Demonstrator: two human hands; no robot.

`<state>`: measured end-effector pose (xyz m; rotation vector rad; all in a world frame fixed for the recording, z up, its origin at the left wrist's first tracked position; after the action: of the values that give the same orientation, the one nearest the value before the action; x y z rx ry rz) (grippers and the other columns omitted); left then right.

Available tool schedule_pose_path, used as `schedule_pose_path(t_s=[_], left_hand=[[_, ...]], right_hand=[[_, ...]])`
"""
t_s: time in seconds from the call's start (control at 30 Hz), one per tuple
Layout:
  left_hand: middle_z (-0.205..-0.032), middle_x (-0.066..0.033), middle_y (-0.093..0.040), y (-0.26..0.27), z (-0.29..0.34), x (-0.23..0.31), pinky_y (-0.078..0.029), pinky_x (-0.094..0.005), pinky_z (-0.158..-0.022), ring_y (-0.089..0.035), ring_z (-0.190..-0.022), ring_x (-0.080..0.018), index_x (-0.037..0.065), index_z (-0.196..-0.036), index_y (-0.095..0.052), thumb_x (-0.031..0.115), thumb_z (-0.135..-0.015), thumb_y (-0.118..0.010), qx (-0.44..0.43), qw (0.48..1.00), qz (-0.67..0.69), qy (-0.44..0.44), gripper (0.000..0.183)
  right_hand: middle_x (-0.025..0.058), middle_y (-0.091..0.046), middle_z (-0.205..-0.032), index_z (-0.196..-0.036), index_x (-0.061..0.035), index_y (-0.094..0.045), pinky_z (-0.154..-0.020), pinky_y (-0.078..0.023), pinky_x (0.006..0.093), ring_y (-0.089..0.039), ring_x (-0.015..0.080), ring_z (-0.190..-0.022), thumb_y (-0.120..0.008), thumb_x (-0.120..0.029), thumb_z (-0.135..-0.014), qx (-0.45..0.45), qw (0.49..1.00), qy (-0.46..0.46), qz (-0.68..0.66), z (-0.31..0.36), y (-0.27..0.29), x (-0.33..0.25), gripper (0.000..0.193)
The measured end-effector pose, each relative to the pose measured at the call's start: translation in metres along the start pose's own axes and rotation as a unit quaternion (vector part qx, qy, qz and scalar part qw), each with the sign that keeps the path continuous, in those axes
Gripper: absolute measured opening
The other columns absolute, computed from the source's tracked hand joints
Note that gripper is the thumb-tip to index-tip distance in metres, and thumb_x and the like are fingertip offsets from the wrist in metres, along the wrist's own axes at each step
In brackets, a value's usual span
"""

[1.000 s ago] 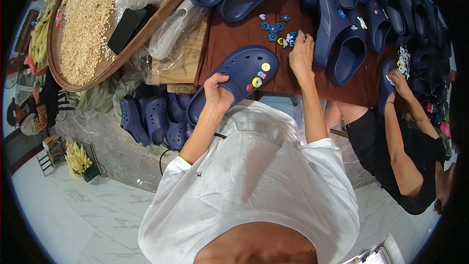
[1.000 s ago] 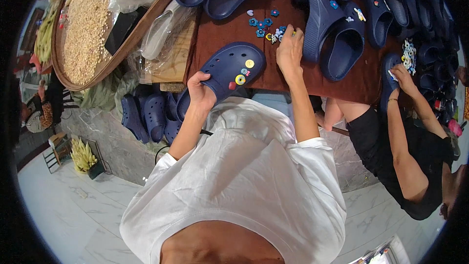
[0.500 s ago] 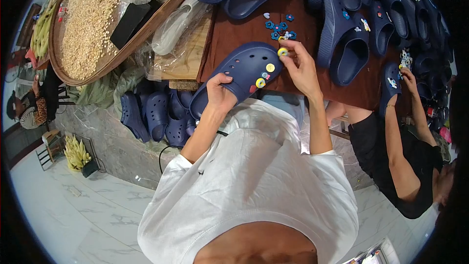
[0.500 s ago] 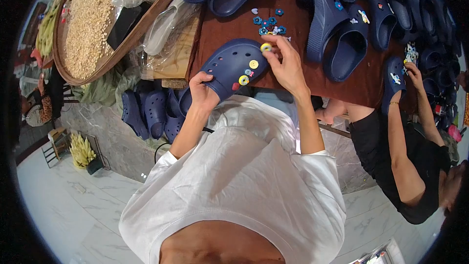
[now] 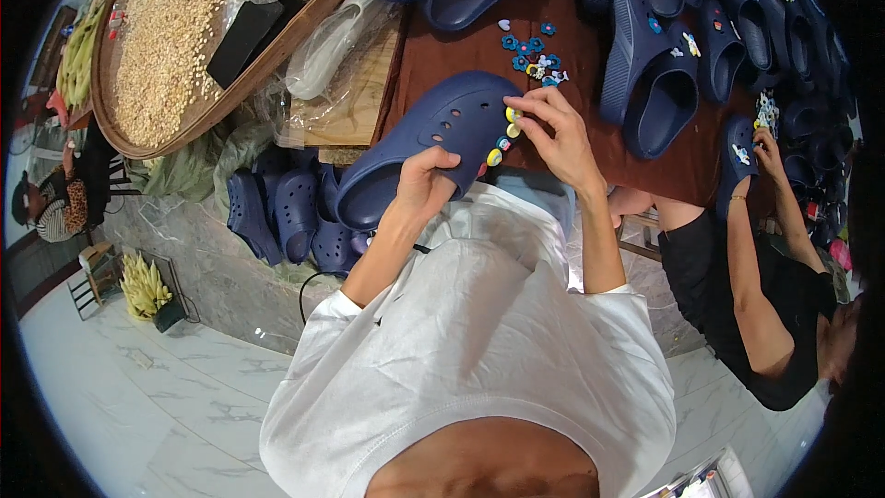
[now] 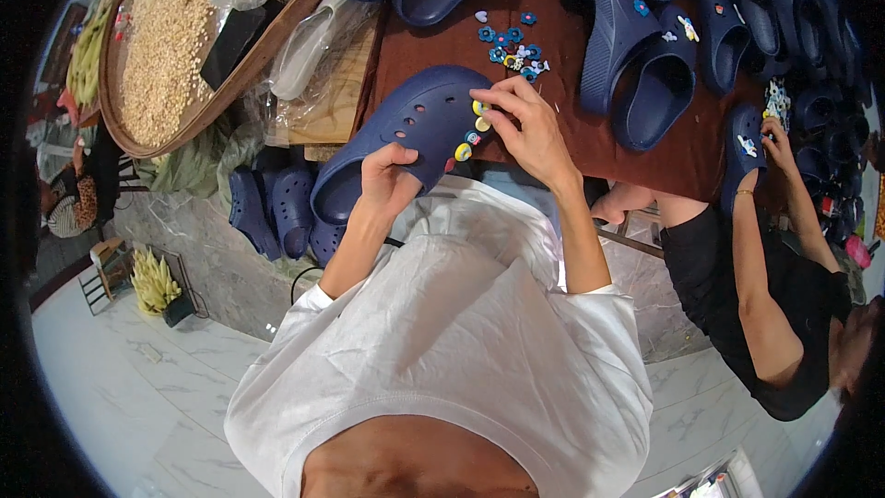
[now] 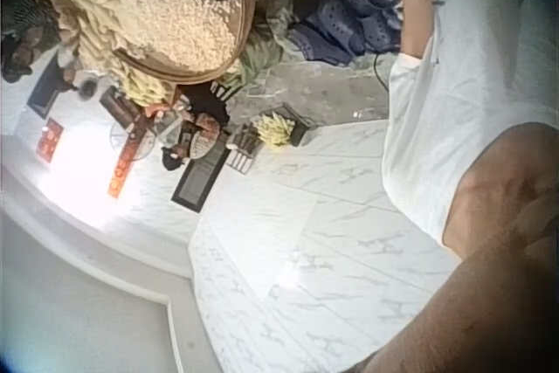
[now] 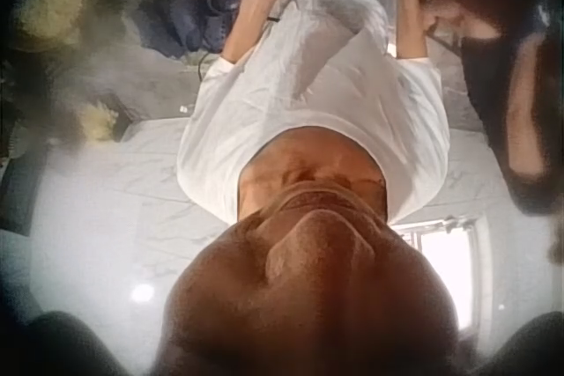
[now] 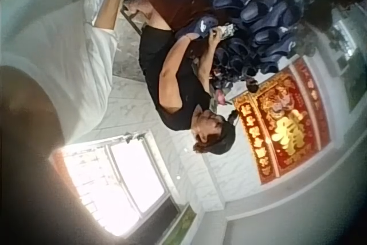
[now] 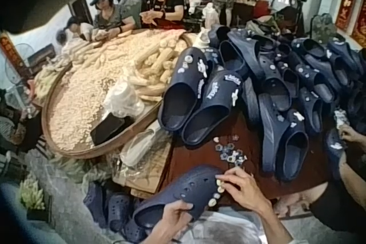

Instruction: Applying decorative charms and accessories to blue foam clogs.

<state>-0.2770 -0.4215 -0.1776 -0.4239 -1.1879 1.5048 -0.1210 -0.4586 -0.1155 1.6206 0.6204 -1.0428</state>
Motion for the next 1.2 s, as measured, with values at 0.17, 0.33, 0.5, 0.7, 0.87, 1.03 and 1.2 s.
schedule_pose_path(t_s=[0.17, 0.33, 0.5, 0.7, 0.87, 1.03, 1.2], left_hand=[[-0.122, -0.0176, -0.058, -0.001, -0.001, 0.000, -0.049, -0.0446, -0.091, -0.057, -0.109, -0.0302, -0.003, -0.127, -0.047, 0.000, -0.072, -0.053, 0.006, 1.000, 0.015, 0.004, 0.055], [-0.122, -0.0174, -0.058, -0.005, -0.001, 0.000, -0.049, -0.0435, -0.091, -0.058, -0.108, -0.0294, -0.003, -0.126, -0.048, 0.001, -0.073, -0.053, 0.006, 1.000, 0.019, 0.004, 0.054], [-0.121, -0.0183, -0.059, -0.001, 0.000, -0.006, -0.048, -0.0434, -0.094, -0.059, -0.108, -0.0308, -0.005, -0.127, -0.048, 0.003, -0.074, -0.052, 0.012, 0.999, -0.043, -0.003, 0.054], [-0.100, -0.0104, -0.065, 0.011, 0.007, -0.019, -0.048, -0.0314, -0.086, -0.062, -0.091, -0.0196, -0.003, -0.104, -0.062, 0.000, -0.075, -0.060, 0.064, 0.991, -0.120, -0.008, 0.029], [-0.095, -0.0084, -0.065, 0.015, 0.012, -0.012, -0.048, -0.0291, -0.081, -0.061, -0.089, -0.0177, -0.001, -0.100, -0.063, 0.001, -0.073, -0.061, 0.072, 0.977, -0.201, -0.012, 0.027], [-0.095, -0.0077, -0.064, 0.019, 0.012, -0.008, -0.047, -0.0285, -0.079, -0.059, -0.086, -0.0171, -0.001, -0.101, -0.064, 0.002, -0.070, -0.060, 0.051, 0.970, -0.237, -0.008, 0.032], [-0.107, -0.0173, -0.065, 0.020, 0.008, -0.004, -0.051, -0.0359, -0.089, -0.065, -0.094, -0.0271, -0.007, -0.118, -0.056, -0.001, -0.067, -0.054, 0.036, 0.972, -0.231, -0.003, 0.051]], right_hand=[[0.0089, -0.059, -0.103, -0.109, -0.0032, -0.066, -0.080, -0.051, 0.0320, -0.063, 0.0229, -0.090, -0.063, -0.006, -0.087, 0.021, 0.999, -0.034, -0.024, 0.002, 0.000, -0.001, 0.023], [0.0091, -0.060, -0.104, -0.109, -0.0007, -0.066, -0.078, -0.052, 0.0280, -0.064, 0.0180, -0.091, -0.065, -0.003, -0.086, 0.027, 1.000, 0.002, 0.015, 0.003, 0.001, -0.003, 0.023], [0.0096, -0.061, -0.099, -0.107, -0.0014, -0.066, -0.078, -0.053, 0.0312, -0.066, 0.0226, -0.088, -0.066, -0.008, -0.086, 0.043, 0.999, -0.017, -0.003, 0.001, 0.004, -0.005, 0.022], [0.0094, -0.063, -0.103, -0.114, -0.0013, -0.063, -0.083, -0.053, 0.0318, -0.065, 0.0211, -0.095, -0.067, -0.007, -0.085, 0.031, 0.995, -0.081, -0.049, -0.003, 0.001, 0.014, 0.030], [0.0122, -0.059, -0.120, -0.129, -0.0028, -0.055, -0.097, -0.048, 0.0370, -0.059, 0.0236, -0.114, -0.069, -0.010, -0.083, -0.020, 0.994, -0.083, -0.075, -0.009, -0.002, 0.036, 0.048], [0.0129, -0.051, -0.137, -0.138, -0.0041, -0.047, -0.108, -0.039, 0.0406, -0.050, 0.0270, -0.126, -0.068, -0.015, -0.085, -0.123, 0.975, -0.083, -0.165, -0.009, -0.024, 0.043, 0.057], [0.0123, -0.050, -0.135, -0.140, -0.0018, -0.043, -0.109, -0.037, 0.0380, -0.049, 0.0235, -0.124, -0.069, -0.013, -0.086, -0.152, 0.968, -0.087, -0.181, -0.014, -0.029, 0.043, 0.061]])
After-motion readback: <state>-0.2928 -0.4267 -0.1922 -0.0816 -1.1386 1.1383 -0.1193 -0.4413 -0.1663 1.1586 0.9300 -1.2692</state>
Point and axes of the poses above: each hand's wrist, its own z-axis away from the middle knuckle, its own y-axis out of the back of the hand, x = y × z, the point moved 10 cm from there along -z, towards the middle knuckle
